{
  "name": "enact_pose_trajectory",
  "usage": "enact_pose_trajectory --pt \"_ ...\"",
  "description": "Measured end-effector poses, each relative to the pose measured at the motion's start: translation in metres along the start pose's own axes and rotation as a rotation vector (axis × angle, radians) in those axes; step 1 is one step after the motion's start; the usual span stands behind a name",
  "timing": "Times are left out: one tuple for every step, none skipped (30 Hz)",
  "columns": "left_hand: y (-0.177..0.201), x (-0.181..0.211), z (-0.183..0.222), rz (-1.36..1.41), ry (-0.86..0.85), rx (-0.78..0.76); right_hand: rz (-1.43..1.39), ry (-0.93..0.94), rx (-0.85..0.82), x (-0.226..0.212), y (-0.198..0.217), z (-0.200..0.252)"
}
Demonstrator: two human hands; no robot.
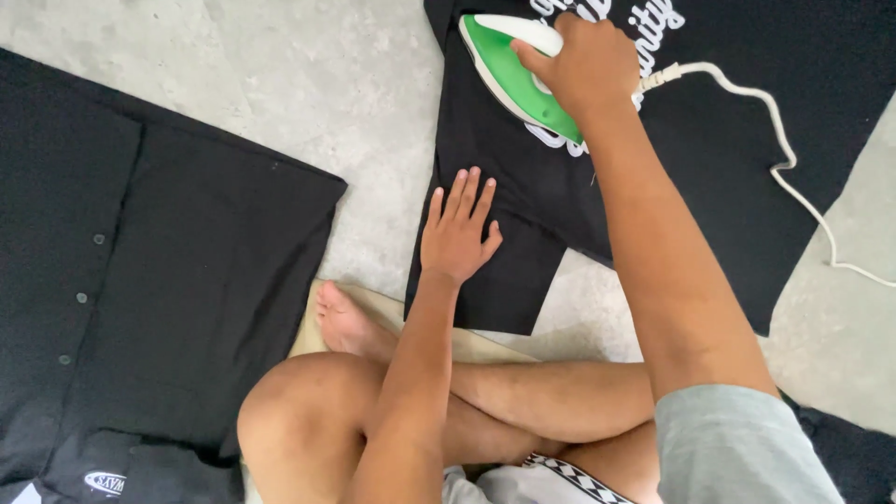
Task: A person is sitting on the floor ironing black t-shirts with a green and white handheld iron.
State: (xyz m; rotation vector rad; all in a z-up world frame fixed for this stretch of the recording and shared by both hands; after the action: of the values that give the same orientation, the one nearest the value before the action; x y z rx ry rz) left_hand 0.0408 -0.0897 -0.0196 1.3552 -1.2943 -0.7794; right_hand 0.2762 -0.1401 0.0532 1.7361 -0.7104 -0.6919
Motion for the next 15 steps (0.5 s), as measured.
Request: enact_pose_trajectory --pt "-0.004 0.002 0.0 0.009 -0.003 -0.003 0.008 -0.004 -0.005 0.003 0.004 0.003" --pt "-0.007 0.002 0.001 -0.001 -0.005 -0.038 -0.068 0.023 -0.05 0.001 0.005 0.003" --pt "-0.009 0.001 0.002 -0.01 -0.008 -0.074 -0.143 0.051 -0.095 -0.003 0.008 0.003" --pt "-0.008 0.001 0.002 -0.014 -0.002 -0.06 -0.141 0.062 -0.084 -0.006 0.014 0.007" --pt "-0.009 0.0 0.002 -0.029 0.0 -0.089 -0.155 0.037 -0.207 -0.008 0.018 0.01" --pt "-0.01 0.001 0.003 -0.044 -0.006 -0.124 -0.172 0.003 -0.331 -0.009 0.02 0.018" --pt "-0.009 0.002 0.0 -0.049 -0.008 -0.114 -0.171 0.005 -0.321 -0.007 0.029 0.022" --pt "-0.007 0.002 0.001 -0.045 0.0 -0.117 -0.137 -0.01 -0.401 -0.007 0.032 0.029" --pt "-0.007 0.001 0.002 -0.042 0.007 -0.12 -0.101 -0.024 -0.481 -0.007 0.034 0.035" --pt "-0.01 -0.002 0.002 -0.046 0.011 -0.12 -0.105 -0.019 -0.48 -0.012 0.038 0.041" --pt "-0.017 -0.003 0.003 -0.065 -0.019 -0.205 -0.133 -0.072 -0.527 -0.014 0.04 0.047" --pt "-0.023 -0.001 0.004 -0.075 -0.054 -0.292 -0.154 -0.132 -0.577 -0.014 0.045 0.056" --pt "-0.023 -0.001 0.005 -0.071 -0.055 -0.294 -0.152 -0.135 -0.58 -0.014 0.043 0.056" --pt "-0.023 -0.001 0.005 -0.079 -0.054 -0.269 -0.121 -0.102 -0.526 -0.014 0.042 0.056" --pt "-0.022 -0.001 0.004 -0.087 -0.054 -0.243 -0.091 -0.07 -0.472 -0.014 0.042 0.056"
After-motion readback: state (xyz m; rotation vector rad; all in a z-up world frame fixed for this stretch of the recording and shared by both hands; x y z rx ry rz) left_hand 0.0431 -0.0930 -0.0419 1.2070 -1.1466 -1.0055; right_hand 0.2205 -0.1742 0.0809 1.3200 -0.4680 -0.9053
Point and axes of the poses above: each hand's wrist, its own z-axis away from the middle knuckle, its own y-axis out of the back of the hand, x = y × z, the point moved 3 cm from there along -z, towards the middle knuckle, and after that the axes turned 15 degrees about -z, right-handed, at the moved point
